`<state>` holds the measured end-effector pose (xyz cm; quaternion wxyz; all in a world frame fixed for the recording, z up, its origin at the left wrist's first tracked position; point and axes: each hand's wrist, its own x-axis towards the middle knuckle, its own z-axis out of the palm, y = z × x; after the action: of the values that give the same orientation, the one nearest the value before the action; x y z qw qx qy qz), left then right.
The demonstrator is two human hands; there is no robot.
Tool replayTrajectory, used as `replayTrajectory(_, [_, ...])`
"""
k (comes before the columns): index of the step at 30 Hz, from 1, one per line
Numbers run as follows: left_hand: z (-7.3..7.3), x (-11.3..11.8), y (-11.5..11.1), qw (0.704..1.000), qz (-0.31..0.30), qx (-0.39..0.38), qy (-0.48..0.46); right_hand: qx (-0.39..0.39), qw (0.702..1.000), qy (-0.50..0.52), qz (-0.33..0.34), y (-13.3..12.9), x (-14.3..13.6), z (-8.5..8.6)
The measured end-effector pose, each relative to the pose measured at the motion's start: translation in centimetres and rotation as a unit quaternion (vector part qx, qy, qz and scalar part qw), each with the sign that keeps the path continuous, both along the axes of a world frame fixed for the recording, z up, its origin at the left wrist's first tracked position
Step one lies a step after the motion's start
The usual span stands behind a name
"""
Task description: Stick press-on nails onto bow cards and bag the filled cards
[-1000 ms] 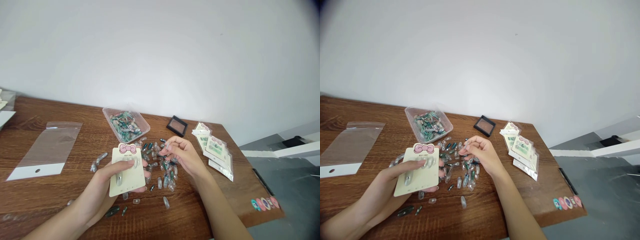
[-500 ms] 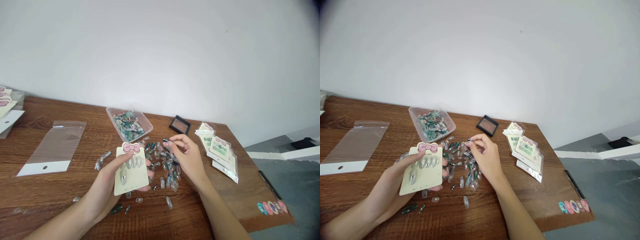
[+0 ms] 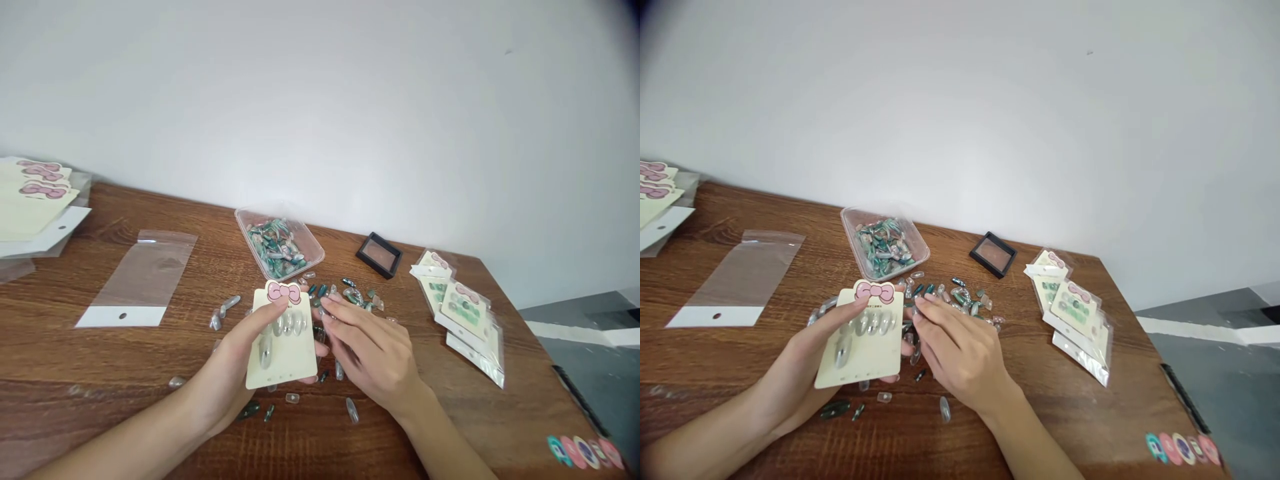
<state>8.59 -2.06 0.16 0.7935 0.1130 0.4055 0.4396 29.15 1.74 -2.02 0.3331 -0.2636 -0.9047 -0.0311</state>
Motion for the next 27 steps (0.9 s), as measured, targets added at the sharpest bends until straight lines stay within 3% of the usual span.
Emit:
replayTrajectory(13, [0.13,-0.31,0.1,0.998,-0.055,-0.013,0.013,-0.056,0.998,-0.023,0.006,0.67,0.64,0.44])
replayTrajectory(22, [0.2,-0.18,0.12,0.998,-0.063,0.003,0.017,-0.03,0.998,-0.028,0.041,0.55,0.75,0.67])
replayTrajectory(27, [0.01,-0.2,0.09,0.997,-0.073,-0.001,0.032,-0.028,0.998,-0.058,0.028,0.5,0.69,0.69])
